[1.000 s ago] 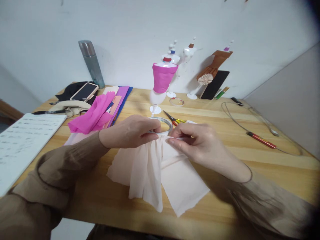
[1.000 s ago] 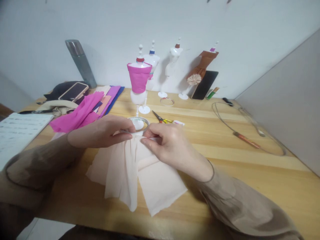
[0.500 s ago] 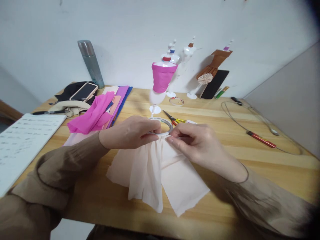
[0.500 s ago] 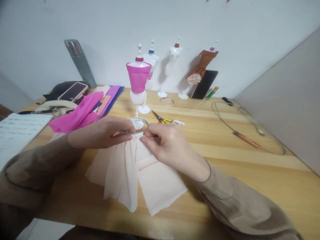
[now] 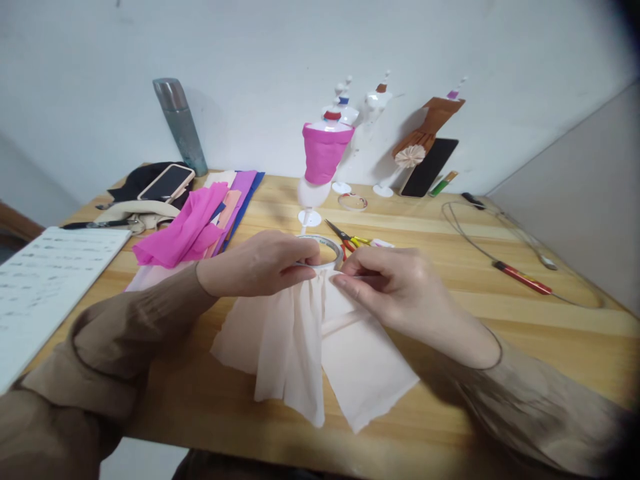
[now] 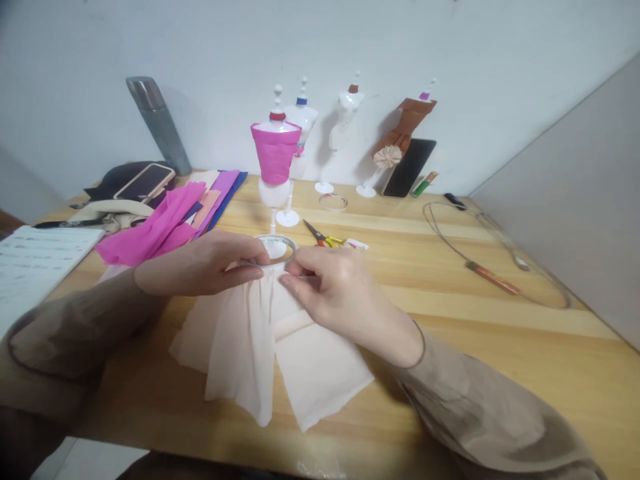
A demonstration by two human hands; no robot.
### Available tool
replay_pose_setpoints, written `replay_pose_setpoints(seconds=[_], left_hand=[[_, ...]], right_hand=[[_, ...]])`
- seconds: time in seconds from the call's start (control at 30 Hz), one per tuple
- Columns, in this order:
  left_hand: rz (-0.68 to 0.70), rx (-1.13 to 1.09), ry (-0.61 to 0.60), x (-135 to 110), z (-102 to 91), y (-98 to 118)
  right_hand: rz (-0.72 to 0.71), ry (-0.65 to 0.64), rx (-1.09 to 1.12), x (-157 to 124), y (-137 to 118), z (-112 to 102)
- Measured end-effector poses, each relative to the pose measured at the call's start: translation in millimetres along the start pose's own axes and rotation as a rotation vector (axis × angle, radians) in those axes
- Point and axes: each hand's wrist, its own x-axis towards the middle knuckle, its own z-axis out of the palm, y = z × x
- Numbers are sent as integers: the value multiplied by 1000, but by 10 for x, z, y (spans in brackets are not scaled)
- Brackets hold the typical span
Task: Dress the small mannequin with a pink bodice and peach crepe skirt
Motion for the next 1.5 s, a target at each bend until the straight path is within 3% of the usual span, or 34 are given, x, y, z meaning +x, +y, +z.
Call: replay_pose_setpoints(seconds=[0.67,1.07,1.27,1.5], left_hand=[[45,-25,-9,3,36,19],[104,-15,-6,-9,10,93],[195,-22,-53,7,73,7],[137,-77,-66,46,71,-65]], right_hand=[[24,-16,-116,-11,-21,49],[207,21,-66,51,-15,14],[125,-108,-15,66,-10,-18],[171,-169,-121,153,-24,-36]])
